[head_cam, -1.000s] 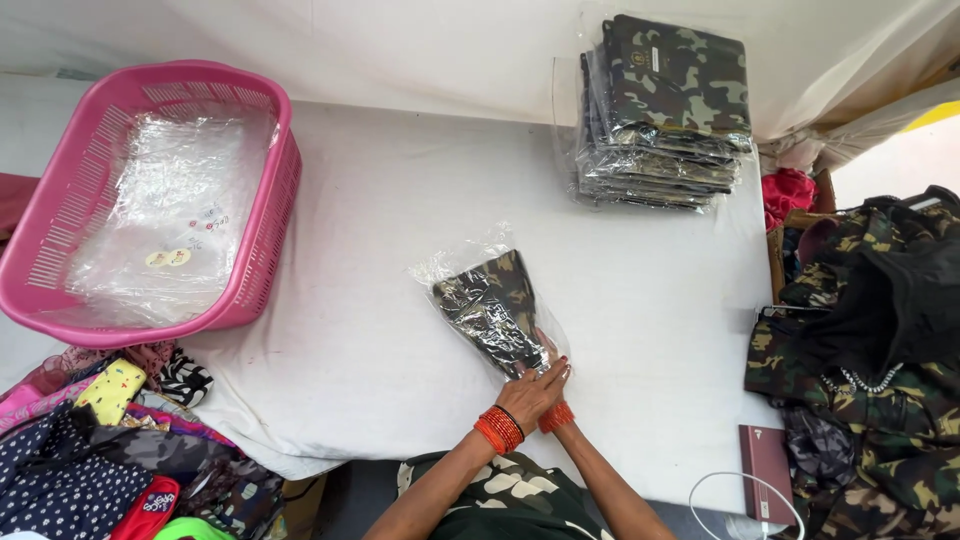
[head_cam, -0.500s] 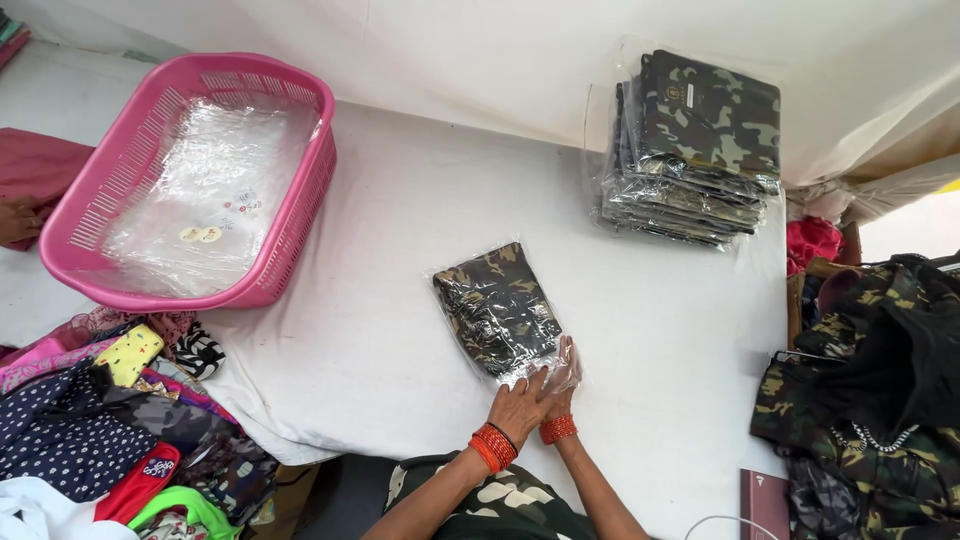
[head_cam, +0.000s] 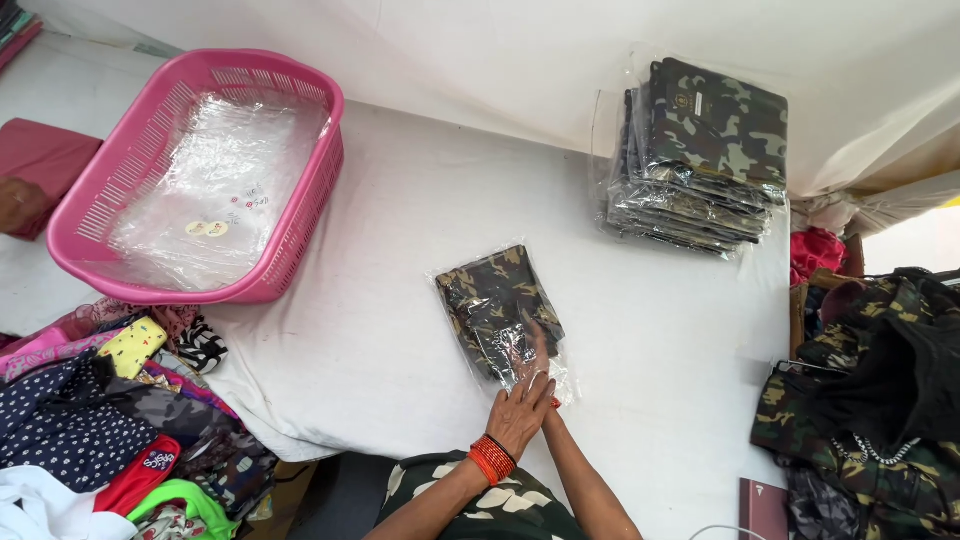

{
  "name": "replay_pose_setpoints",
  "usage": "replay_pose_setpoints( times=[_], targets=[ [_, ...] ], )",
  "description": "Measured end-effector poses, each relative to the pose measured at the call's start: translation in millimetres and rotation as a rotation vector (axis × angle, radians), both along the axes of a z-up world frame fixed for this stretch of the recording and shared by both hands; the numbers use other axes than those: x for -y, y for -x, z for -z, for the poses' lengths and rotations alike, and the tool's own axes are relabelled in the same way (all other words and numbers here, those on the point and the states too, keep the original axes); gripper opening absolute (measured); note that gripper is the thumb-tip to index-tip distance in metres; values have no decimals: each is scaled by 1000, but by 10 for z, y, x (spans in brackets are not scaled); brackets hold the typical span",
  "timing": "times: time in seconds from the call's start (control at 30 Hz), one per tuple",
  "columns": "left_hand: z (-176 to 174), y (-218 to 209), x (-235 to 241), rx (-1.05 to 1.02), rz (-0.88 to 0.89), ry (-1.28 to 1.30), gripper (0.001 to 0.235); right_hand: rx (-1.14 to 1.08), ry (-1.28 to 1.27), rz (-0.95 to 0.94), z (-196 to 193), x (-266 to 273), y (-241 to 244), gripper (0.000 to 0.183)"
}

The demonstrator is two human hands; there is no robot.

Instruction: The person folds a pair of camouflage-patterned pants on a white table, then places them into a clear plastic bag. They repeat this process with another pair of pants, stacking the packaged items on the table.

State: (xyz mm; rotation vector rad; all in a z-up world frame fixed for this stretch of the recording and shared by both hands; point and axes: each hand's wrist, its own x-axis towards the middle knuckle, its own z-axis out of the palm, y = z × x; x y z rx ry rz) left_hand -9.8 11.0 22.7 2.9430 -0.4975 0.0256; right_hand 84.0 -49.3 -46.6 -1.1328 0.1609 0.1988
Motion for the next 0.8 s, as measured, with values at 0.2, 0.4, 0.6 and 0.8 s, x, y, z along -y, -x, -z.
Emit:
replay_pose_setpoints(
  times=[0.2, 0.4, 0.6, 0.8],
  targets=[
    [36, 47, -1, 164, 17, -3, 69, 909, 1023, -301, 43, -35, 152, 57],
    [238, 109, -27, -160, 85, 14, 59, 1171, 1480, -645, -234, 2, 328, 67],
    [212, 144, -28, -118, 178, 210, 51, 414, 258, -777, 1, 43, 163, 69],
    [-222, 120, -82, -52, 165, 367, 67, 630, 733, -417, 683, 78, -372, 56]
  ],
)
